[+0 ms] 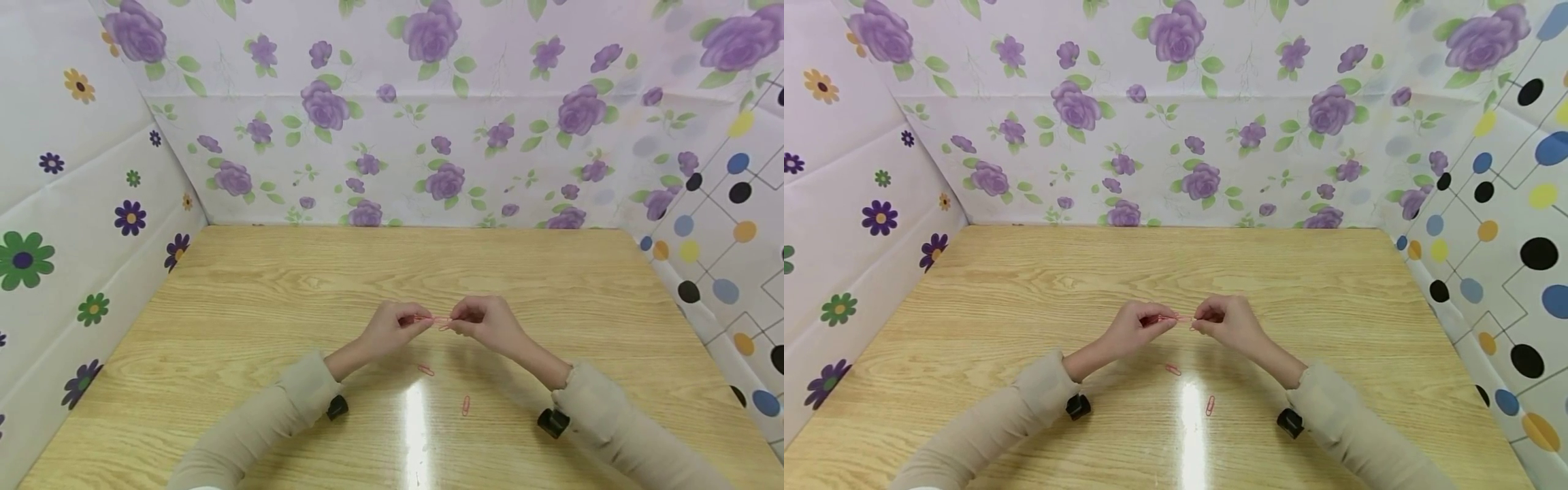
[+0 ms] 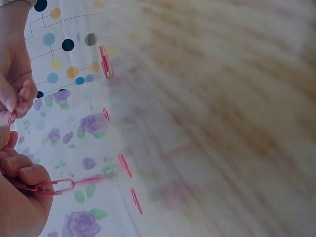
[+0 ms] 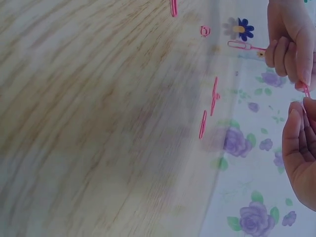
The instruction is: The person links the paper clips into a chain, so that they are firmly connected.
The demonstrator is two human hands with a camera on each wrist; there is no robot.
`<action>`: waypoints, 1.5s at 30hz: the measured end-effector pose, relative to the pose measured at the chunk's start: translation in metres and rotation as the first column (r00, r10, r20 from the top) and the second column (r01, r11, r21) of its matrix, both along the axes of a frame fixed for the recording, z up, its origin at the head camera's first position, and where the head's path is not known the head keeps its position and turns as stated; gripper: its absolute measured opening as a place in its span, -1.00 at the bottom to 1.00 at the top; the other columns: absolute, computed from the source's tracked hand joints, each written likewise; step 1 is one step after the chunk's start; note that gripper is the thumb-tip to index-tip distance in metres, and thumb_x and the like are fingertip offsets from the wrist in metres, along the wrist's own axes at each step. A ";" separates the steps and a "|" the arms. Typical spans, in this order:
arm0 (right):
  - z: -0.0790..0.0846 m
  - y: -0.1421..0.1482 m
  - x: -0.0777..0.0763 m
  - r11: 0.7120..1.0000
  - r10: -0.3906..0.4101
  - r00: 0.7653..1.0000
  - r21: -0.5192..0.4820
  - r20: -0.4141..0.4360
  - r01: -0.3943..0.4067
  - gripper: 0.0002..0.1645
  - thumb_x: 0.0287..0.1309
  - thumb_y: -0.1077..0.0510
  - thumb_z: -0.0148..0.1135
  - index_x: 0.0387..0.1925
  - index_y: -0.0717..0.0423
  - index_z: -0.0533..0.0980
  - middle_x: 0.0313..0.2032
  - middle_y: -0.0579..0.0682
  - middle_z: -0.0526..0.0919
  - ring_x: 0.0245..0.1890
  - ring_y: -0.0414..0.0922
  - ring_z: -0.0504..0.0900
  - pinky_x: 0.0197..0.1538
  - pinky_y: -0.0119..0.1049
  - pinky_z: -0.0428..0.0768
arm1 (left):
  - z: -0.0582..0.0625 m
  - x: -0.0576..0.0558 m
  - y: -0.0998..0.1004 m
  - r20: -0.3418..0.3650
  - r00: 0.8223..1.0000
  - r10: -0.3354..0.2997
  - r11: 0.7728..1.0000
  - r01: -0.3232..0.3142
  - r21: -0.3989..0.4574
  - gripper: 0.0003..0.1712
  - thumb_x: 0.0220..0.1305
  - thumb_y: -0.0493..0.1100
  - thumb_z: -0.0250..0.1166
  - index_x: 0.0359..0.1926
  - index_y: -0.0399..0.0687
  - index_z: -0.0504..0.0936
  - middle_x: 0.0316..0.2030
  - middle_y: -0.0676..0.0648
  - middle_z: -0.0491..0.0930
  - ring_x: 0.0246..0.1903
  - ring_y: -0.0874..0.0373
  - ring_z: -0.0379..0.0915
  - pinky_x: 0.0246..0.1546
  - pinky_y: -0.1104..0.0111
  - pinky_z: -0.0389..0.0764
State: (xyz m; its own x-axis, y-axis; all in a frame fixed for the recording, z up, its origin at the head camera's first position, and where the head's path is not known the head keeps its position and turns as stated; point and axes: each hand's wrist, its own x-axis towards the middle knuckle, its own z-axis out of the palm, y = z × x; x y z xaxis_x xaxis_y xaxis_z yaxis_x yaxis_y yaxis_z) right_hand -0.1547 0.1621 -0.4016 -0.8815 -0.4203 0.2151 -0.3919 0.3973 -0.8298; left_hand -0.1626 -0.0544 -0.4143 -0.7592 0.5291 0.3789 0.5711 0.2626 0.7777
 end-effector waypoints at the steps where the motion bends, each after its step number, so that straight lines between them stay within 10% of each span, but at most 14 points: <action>1: -0.001 0.002 0.000 1.000 0.005 1.000 0.006 -0.004 -0.005 -0.94 -0.01 0.31 0.31 -0.44 0.25 0.58 -0.54 -0.02 0.62 -0.59 -0.17 0.55 -0.53 -0.37 0.52 | 0.001 0.001 0.000 0.001 1.000 0.010 1.000 -0.010 -0.001 -0.86 0.18 -0.27 0.25 -0.32 -0.28 0.67 -0.79 0.14 0.21 -0.77 0.38 -0.03 -0.73 0.53 0.07; 24: -0.038 0.031 0.016 0.888 0.379 0.922 0.251 0.078 -0.386 -0.69 -0.22 0.16 0.46 -0.29 0.06 0.66 -0.40 -0.10 0.52 -0.41 -0.14 0.33 -0.36 -0.35 0.31 | 0.002 0.007 -0.017 0.031 0.999 0.009 1.000 -0.009 0.004 -0.89 0.13 -0.35 0.26 -0.32 -0.32 0.67 -0.69 0.00 0.44 -0.72 0.35 0.09 -0.68 0.54 0.16; 31: -0.043 0.028 0.018 0.831 0.472 0.880 0.304 0.056 -0.466 -0.70 -0.25 0.13 0.46 -0.32 0.01 0.69 -0.39 -0.20 0.46 -0.37 -0.29 0.24 -0.33 -0.43 0.28 | 0.028 0.021 -0.021 0.104 0.995 -0.007 1.000 0.007 0.002 -0.89 0.15 -0.40 0.22 -0.33 -0.38 0.65 -0.58 -0.21 0.54 -0.67 0.34 0.15 -0.62 0.54 0.23; 45: -0.047 0.025 0.014 0.823 0.475 0.876 0.307 0.088 -0.477 -0.76 -0.31 0.10 0.49 -0.43 -0.06 0.69 -0.47 -0.20 0.33 -0.41 -0.25 0.14 -0.36 -0.45 0.15 | 0.034 0.019 -0.026 0.076 0.997 -0.021 0.999 0.019 0.031 -0.92 0.11 -0.43 0.23 -0.39 -0.36 0.65 -0.64 -0.10 0.49 -0.67 0.34 0.13 -0.63 0.54 0.18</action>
State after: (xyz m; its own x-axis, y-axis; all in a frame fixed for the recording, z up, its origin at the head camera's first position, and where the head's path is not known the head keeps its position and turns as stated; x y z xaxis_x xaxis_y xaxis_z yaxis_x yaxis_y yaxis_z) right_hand -0.1407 0.1871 -0.4487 -0.5557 -0.8314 -0.0031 -0.5932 0.3991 -0.6992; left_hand -0.1433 -0.0806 -0.3807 -0.7757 0.5339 0.3365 0.5150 0.2273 0.8265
